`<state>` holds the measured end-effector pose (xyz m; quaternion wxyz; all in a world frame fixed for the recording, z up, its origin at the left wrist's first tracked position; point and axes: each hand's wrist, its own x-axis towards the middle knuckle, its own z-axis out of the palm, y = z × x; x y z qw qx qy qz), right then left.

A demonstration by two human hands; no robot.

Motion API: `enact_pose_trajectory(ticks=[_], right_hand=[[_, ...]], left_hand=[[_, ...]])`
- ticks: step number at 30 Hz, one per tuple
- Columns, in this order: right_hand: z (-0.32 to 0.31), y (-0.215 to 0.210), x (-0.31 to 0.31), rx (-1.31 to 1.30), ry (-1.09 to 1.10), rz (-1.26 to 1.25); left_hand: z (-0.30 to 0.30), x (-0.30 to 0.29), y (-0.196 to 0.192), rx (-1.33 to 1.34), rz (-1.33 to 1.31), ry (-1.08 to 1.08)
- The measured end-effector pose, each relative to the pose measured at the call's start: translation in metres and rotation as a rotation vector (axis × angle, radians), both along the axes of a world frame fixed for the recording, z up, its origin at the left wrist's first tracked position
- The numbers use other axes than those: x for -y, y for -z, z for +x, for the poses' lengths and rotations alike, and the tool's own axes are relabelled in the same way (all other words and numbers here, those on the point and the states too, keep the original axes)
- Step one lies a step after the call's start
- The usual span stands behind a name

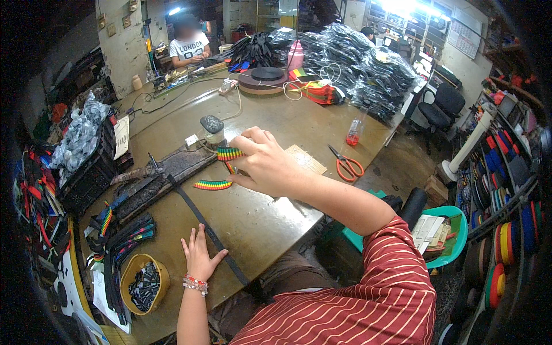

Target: The person assembles a hat by attaching a colorful woven band to a black strap using a hot glue gun, then cuts a large sheet of black foam with scissors and fits the strap onto a white hat base. The person handles multiple components including the band, strap, foam, and hat base.

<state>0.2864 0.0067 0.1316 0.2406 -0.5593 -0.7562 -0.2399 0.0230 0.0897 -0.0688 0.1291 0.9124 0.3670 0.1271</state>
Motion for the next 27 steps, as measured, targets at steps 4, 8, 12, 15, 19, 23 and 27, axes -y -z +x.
enact_pose_trajectory(ticks=[4,8,12,15,19,23,27], right_hand=[[0.0008,0.0018,-0.0027,0.03,-0.03,0.094],[0.0007,0.0014,-0.0021,0.032,-0.019,0.083],[0.0005,0.001,0.0006,-0.013,0.0,-0.008],[0.0003,0.0012,0.0002,-0.013,-0.023,0.035],[-0.0007,0.0018,-0.0034,0.024,-0.011,0.077],[0.0001,0.0025,-0.0034,0.038,-0.002,0.06],[0.0004,0.0011,-0.0003,0.07,-0.003,-0.043]], left_hand=[[0.0004,-0.0001,0.0004,0.009,0.005,0.0],[0.0,-0.0002,0.0,0.006,0.006,0.002],[-0.0001,0.0001,0.0007,0.015,0.006,0.004],[0.0002,0.0001,0.0002,0.007,-0.009,0.001],[-0.0002,-0.0006,-0.0006,0.009,-0.015,0.004],[-0.0013,-0.002,0.0054,0.014,-0.017,0.007],[-0.0014,-0.0038,0.0045,0.015,-0.009,0.017]])
